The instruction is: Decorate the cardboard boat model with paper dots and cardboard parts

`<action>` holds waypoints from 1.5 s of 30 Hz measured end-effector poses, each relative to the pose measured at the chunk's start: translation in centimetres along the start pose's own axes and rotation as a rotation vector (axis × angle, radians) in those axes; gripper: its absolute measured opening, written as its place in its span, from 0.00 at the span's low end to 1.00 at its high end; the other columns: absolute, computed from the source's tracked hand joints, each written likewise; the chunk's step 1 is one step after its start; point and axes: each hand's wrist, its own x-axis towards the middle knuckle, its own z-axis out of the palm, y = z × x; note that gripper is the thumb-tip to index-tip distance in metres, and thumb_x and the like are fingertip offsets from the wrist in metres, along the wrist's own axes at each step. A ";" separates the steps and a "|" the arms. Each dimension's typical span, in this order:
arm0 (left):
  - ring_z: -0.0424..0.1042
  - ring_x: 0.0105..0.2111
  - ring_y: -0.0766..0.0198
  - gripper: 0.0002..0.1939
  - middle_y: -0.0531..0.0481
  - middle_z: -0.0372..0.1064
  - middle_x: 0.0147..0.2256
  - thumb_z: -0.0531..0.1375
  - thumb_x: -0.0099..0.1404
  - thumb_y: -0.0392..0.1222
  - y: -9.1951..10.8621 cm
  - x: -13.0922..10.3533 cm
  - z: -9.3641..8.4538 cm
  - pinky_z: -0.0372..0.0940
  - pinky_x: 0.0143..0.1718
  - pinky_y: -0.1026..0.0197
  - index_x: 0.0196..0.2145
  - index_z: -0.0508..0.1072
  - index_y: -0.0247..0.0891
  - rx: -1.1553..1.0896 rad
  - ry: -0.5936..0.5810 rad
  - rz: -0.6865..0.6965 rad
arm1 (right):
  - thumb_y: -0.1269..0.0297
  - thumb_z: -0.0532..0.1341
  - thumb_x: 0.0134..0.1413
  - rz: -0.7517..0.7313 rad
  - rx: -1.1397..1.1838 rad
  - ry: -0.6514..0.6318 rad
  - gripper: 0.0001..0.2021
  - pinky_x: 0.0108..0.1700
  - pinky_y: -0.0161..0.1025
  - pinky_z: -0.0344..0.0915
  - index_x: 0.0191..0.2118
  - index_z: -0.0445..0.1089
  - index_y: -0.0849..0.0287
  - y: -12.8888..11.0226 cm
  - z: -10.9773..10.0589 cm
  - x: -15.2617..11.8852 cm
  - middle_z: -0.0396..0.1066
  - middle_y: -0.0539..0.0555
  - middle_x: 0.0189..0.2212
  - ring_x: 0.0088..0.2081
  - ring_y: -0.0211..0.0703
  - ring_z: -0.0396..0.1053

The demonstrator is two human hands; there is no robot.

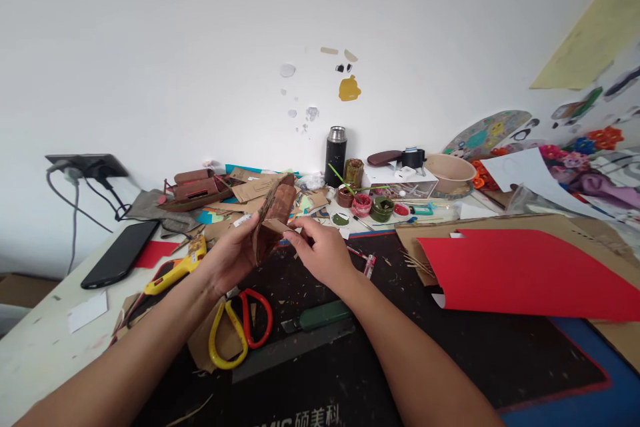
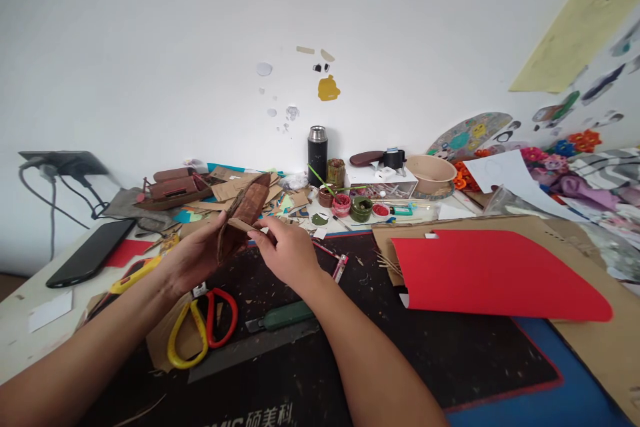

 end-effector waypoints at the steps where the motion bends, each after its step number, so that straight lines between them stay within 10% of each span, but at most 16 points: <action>1: 0.83 0.44 0.54 0.16 0.38 0.84 0.49 0.65 0.74 0.46 0.0 0.1 -0.1 0.77 0.48 0.58 0.51 0.83 0.33 -0.005 0.012 0.021 | 0.53 0.63 0.73 -0.003 -0.012 -0.005 0.12 0.37 0.38 0.61 0.50 0.80 0.52 0.0 0.0 0.0 0.78 0.51 0.28 0.31 0.46 0.73; 25: 0.80 0.28 0.64 0.09 0.47 0.83 0.33 0.60 0.77 0.38 0.5 0.2 0.8 0.77 0.34 0.64 0.42 0.81 0.35 -0.125 0.305 0.275 | 0.53 0.57 0.75 -0.100 -0.049 0.073 0.15 0.34 0.39 0.57 0.41 0.77 0.55 -0.6 0.0 -0.6 0.75 0.53 0.24 0.26 0.44 0.70; 32: 0.83 0.31 0.62 0.20 0.46 0.84 0.35 0.50 0.83 0.40 2.0 -0.1 1.3 0.79 0.35 0.62 0.42 0.80 0.34 -0.179 0.307 0.247 | 0.49 0.59 0.70 0.069 0.155 0.203 0.15 0.29 0.38 0.53 0.34 0.68 0.54 -1.4 -0.5 -0.4 0.58 0.44 0.17 0.21 0.39 0.58; 45: 0.85 0.35 0.58 0.19 0.42 0.85 0.37 0.50 0.83 0.41 2.0 -0.5 2.1 0.80 0.37 0.61 0.45 0.80 0.31 -0.203 0.325 0.162 | 0.43 0.66 0.63 0.299 0.602 0.262 0.19 0.17 0.33 0.51 0.36 0.65 0.53 -0.4 -0.5 0.6 0.59 0.39 0.14 0.12 0.35 0.56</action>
